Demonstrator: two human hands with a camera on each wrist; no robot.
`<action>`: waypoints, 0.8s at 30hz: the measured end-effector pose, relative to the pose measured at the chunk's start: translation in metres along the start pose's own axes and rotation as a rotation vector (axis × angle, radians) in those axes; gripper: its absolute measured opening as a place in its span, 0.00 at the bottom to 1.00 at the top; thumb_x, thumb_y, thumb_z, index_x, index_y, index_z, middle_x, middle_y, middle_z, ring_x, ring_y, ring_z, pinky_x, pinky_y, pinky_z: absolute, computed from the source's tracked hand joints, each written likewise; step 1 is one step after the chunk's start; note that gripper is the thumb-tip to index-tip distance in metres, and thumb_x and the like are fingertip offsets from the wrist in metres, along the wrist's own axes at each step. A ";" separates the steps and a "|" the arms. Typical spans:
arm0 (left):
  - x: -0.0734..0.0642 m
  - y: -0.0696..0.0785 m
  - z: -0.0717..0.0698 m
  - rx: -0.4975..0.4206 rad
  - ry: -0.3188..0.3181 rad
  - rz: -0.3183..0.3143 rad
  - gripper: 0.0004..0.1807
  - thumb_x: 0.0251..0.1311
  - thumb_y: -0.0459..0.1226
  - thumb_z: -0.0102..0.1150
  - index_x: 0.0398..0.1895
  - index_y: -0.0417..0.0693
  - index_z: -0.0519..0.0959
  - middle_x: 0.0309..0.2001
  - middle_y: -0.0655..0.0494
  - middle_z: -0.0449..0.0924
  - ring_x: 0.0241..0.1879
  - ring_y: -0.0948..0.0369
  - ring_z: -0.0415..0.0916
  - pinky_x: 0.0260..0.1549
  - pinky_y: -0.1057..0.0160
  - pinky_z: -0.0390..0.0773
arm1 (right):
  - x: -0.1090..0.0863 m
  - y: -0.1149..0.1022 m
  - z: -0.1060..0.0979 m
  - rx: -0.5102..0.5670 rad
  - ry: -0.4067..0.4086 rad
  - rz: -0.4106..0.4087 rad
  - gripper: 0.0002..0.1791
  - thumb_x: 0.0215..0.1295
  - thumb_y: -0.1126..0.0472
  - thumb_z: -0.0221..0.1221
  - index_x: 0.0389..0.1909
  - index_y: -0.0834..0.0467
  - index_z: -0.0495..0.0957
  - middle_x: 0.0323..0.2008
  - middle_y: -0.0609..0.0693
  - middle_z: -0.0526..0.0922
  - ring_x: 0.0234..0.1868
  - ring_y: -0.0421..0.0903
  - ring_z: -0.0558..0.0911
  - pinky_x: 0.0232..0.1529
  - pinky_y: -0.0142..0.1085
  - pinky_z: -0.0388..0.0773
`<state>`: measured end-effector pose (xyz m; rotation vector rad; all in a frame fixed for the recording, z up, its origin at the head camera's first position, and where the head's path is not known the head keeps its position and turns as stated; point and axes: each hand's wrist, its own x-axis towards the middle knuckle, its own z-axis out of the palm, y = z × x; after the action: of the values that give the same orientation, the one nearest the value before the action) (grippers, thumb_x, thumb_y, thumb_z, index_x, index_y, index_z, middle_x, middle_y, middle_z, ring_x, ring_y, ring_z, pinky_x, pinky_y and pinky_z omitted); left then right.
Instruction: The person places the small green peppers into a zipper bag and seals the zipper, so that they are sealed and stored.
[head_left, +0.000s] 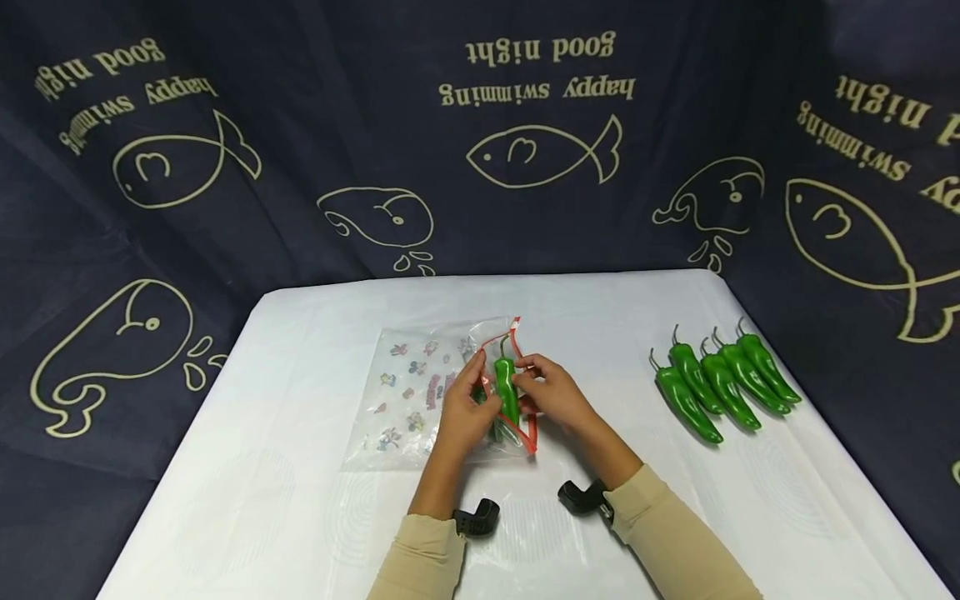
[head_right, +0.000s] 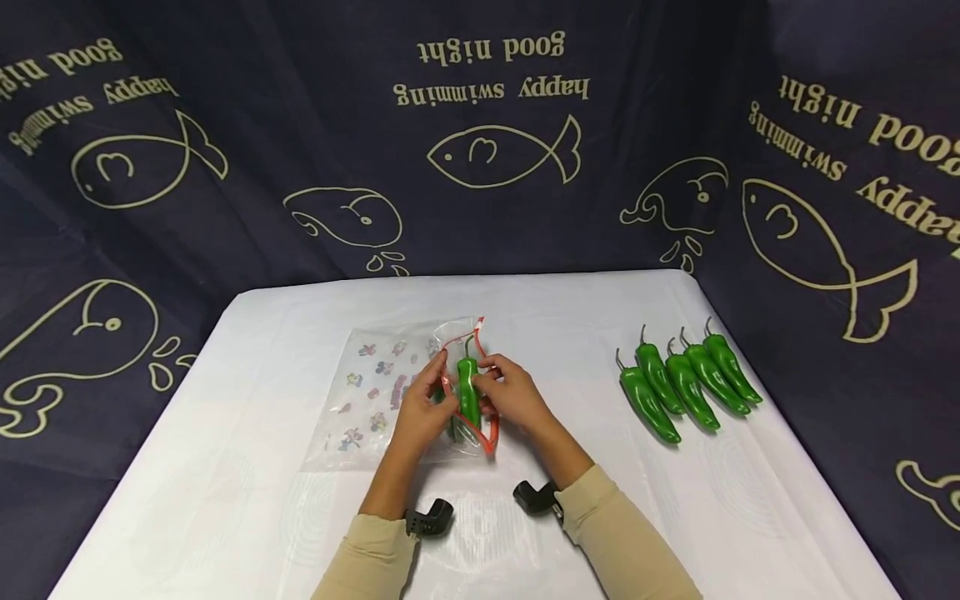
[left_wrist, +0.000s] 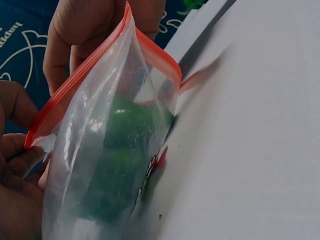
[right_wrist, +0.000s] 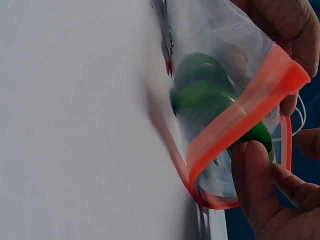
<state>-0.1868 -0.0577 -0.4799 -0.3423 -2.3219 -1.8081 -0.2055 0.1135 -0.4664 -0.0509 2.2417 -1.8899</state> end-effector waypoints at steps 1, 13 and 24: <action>0.000 0.000 0.000 -0.004 0.002 -0.001 0.42 0.47 0.24 0.56 0.72 0.44 0.66 0.72 0.49 0.63 0.70 0.53 0.62 0.68 0.52 0.60 | 0.000 0.000 0.001 0.012 -0.007 0.010 0.20 0.70 0.59 0.57 0.60 0.62 0.74 0.43 0.58 0.77 0.27 0.49 0.84 0.30 0.46 0.84; -0.001 0.010 0.001 0.012 -0.036 -0.047 0.40 0.52 0.26 0.55 0.74 0.45 0.64 0.73 0.53 0.62 0.71 0.55 0.59 0.67 0.56 0.63 | -0.001 -0.004 0.010 0.256 -0.098 0.081 0.34 0.79 0.43 0.41 0.64 0.71 0.64 0.53 0.67 0.73 0.31 0.48 0.86 0.36 0.41 0.85; 0.001 0.001 0.002 0.017 -0.018 -0.046 0.41 0.47 0.27 0.56 0.72 0.39 0.65 0.72 0.48 0.64 0.69 0.54 0.63 0.65 0.55 0.66 | -0.004 -0.003 0.009 0.189 -0.105 0.057 0.29 0.76 0.54 0.50 0.68 0.68 0.60 0.54 0.64 0.75 0.37 0.49 0.85 0.43 0.44 0.83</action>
<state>-0.1872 -0.0554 -0.4794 -0.3064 -2.3756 -1.8121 -0.2006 0.1049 -0.4644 -0.0546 1.9678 -2.0100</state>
